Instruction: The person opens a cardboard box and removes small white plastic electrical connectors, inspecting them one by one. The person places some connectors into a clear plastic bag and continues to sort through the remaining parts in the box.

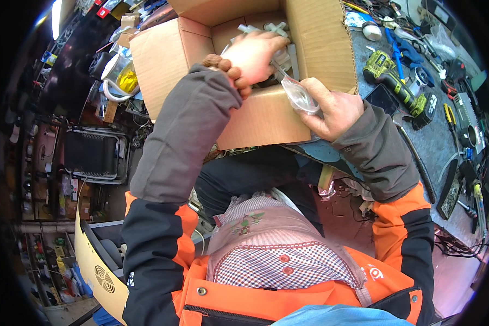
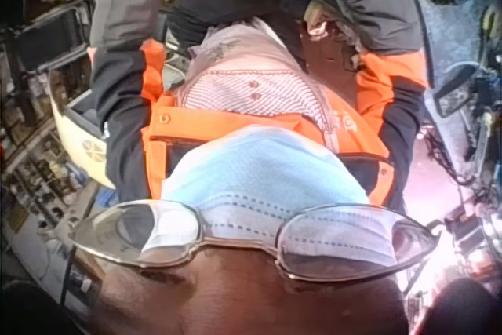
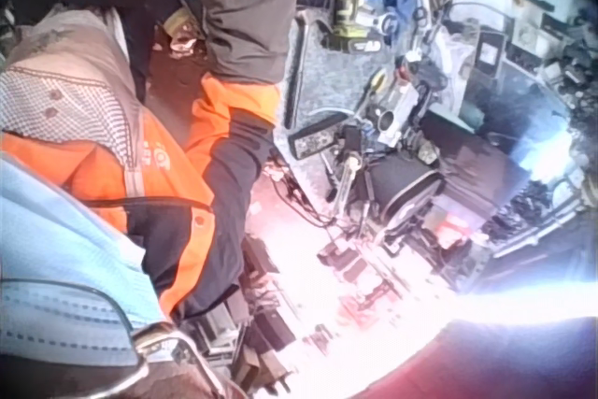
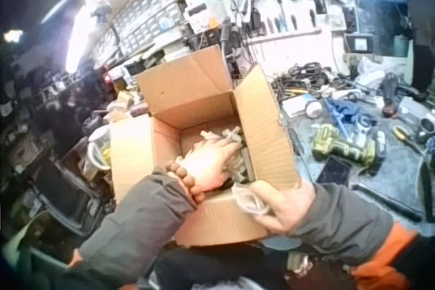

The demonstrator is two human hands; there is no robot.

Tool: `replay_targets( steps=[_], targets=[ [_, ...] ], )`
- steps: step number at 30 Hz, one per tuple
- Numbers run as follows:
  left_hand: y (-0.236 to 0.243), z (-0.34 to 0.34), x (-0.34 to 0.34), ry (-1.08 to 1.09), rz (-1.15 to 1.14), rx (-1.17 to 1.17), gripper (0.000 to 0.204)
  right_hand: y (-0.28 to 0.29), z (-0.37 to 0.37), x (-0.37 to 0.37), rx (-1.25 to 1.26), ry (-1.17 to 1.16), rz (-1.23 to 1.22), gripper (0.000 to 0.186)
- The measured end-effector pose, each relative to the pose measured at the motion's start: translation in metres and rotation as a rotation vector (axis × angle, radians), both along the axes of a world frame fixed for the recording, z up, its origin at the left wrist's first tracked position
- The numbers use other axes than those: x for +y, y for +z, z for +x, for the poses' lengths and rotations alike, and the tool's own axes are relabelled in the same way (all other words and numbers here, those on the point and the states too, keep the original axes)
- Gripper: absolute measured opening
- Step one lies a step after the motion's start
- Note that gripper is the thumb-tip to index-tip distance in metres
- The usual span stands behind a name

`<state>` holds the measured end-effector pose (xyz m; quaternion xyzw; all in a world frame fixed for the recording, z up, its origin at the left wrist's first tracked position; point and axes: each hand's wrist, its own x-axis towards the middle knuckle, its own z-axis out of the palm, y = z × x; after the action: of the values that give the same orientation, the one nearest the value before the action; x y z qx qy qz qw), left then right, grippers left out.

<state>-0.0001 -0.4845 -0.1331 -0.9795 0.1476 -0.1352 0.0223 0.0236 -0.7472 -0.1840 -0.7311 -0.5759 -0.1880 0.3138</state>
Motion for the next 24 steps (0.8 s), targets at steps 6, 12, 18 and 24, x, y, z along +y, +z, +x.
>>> replay_targets(
  steps=[6, 12, 18, 24],
  targets=[
    [0.003, 0.001, 0.01, 0.168, -0.022, -0.072, 0.039, -0.004, 0.002, 0.003, -0.029, 0.02, 0.037, 0.05],
    [0.027, -0.017, 0.036, 0.143, -0.995, -0.031, 0.043, 0.001, 0.0, 0.0, 0.001, 0.003, -0.029, 0.05],
    [0.032, -0.035, 0.037, 0.07, -1.27, -0.016, 0.046, 0.002, -0.001, -0.001, -0.014, -0.03, -0.062, 0.048],
    [0.035, -0.038, 0.026, 0.251, -1.212, -0.044, 0.047, -0.002, 0.001, 0.0, -0.011, 0.008, 0.01, 0.048]
  ],
)
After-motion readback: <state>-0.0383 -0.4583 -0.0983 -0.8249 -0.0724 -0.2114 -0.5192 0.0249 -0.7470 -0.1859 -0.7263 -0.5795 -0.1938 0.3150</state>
